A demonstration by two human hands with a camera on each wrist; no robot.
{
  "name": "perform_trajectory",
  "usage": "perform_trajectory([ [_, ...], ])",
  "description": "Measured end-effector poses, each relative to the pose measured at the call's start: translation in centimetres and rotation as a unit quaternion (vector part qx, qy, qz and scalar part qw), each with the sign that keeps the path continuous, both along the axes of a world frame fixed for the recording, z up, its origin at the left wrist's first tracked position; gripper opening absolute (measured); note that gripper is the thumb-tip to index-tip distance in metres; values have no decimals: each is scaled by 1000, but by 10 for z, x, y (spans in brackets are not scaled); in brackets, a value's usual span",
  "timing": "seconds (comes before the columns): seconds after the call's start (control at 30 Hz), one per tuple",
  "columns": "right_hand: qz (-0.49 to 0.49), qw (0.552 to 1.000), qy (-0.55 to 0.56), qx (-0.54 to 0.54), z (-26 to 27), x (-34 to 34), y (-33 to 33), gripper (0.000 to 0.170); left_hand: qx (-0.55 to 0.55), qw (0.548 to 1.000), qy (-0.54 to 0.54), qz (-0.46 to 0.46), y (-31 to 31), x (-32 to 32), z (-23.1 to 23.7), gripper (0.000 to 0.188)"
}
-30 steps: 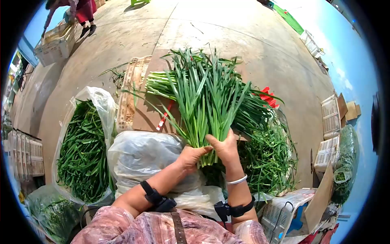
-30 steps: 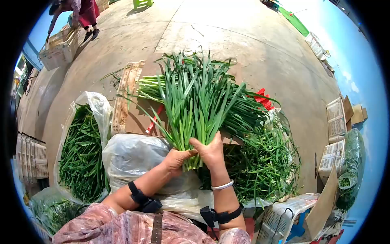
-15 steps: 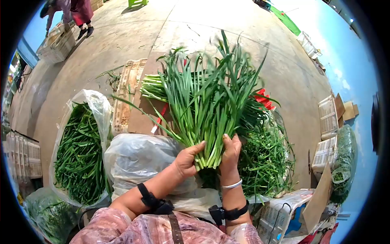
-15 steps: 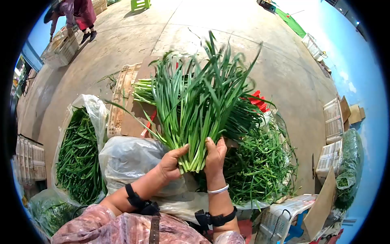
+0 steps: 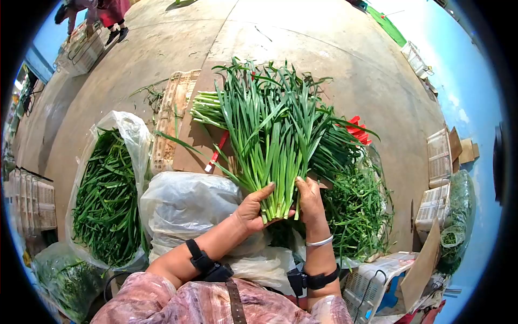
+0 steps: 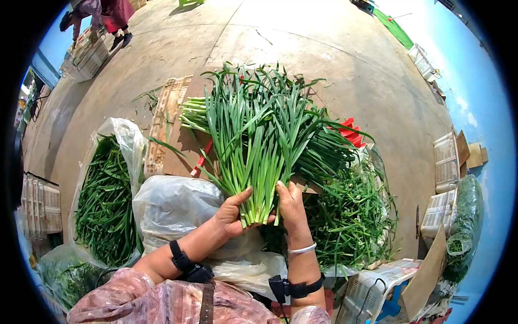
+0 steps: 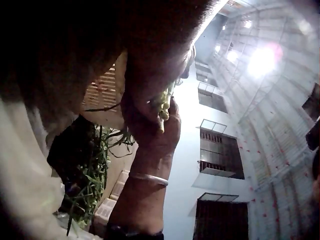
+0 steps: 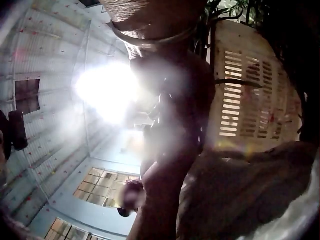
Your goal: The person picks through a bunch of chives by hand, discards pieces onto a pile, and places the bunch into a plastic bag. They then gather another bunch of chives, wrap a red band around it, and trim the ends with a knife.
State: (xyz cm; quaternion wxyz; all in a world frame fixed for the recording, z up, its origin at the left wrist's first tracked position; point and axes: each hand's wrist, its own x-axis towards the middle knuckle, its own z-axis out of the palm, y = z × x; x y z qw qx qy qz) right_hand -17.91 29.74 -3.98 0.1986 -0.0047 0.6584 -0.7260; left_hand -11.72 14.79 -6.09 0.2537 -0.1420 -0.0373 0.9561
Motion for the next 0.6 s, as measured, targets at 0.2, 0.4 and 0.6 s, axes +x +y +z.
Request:
perform_trajectory([
  [0.2,15,991,76,113,3,1,-7,37,-80,996,-29,-28,4,-1,2,27],
  [0.4,31,911,153,381,13,-4,9,59,-54,998,-16,-23,5,-1,1,31],
  [0.6,-118,834,376,387,69,5,-6,28,-56,997,20,-57,6,-3,-5,37],
])
